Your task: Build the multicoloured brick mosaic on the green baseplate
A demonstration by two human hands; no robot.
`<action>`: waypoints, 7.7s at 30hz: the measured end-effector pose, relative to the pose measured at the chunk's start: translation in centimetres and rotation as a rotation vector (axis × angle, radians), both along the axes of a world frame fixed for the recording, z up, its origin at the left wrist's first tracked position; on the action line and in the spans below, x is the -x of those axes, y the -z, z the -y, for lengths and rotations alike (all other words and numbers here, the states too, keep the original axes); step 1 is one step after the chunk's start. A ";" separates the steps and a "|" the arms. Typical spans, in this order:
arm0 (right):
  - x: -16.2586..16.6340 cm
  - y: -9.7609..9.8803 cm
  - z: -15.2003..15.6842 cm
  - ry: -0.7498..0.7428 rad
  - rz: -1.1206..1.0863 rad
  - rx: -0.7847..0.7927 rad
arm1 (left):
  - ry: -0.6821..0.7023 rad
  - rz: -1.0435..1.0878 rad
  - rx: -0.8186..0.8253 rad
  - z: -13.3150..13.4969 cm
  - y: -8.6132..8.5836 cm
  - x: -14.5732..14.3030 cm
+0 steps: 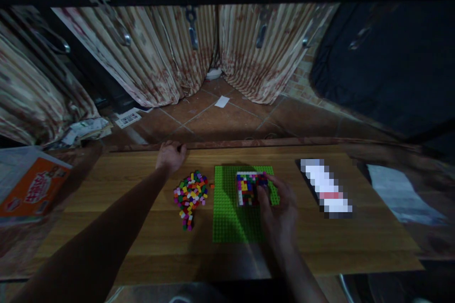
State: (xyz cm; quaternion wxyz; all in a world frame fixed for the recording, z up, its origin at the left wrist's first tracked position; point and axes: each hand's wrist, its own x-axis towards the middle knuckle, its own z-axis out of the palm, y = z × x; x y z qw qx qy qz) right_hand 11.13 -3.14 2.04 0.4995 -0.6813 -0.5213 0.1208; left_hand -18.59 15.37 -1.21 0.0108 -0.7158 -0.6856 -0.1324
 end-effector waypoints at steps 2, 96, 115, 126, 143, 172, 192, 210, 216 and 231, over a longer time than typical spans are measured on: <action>0.2 0.2 -0.4 0.030 -0.043 0.051 | 0.004 -0.002 -0.002 -0.1 0.1 0.1; 0.7 0.7 -1.6 -0.064 -0.618 0.273 | -0.029 -0.015 -0.012 0.2 0.0 -0.1; 0.1 0.9 -2.2 -0.086 -0.593 0.352 | 0.009 0.023 -0.016 0.1 0.0 0.0; 0.5 0.8 -2.2 -0.048 -0.573 0.340 | -0.005 -0.032 -0.014 0.0 0.1 0.0; 0.3 0.7 -2.1 -0.088 -0.520 0.333 | -0.011 -0.013 -0.011 0.1 0.0 -0.1; 0.3 1.3 -1.8 -0.054 -0.367 0.359 | -0.037 0.034 -0.014 0.4 -0.1 -0.4; -0.4 1.0 -2.4 -0.031 -0.451 0.337 | -0.022 0.008 -0.021 0.0 0.4 0.0; -1.2 1.4 -3.1 -0.057 -0.611 0.362 | -0.014 -0.025 -0.021 0.0 0.3 0.0; -1.3 1.1 -2.9 -0.028 -0.591 0.394 | -0.013 -0.011 -0.012 0.0 0.2 0.0; -1.1 1.8 -3.2 -0.025 -0.514 0.348 | -0.028 -0.017 0.004 0.1 0.1 -0.2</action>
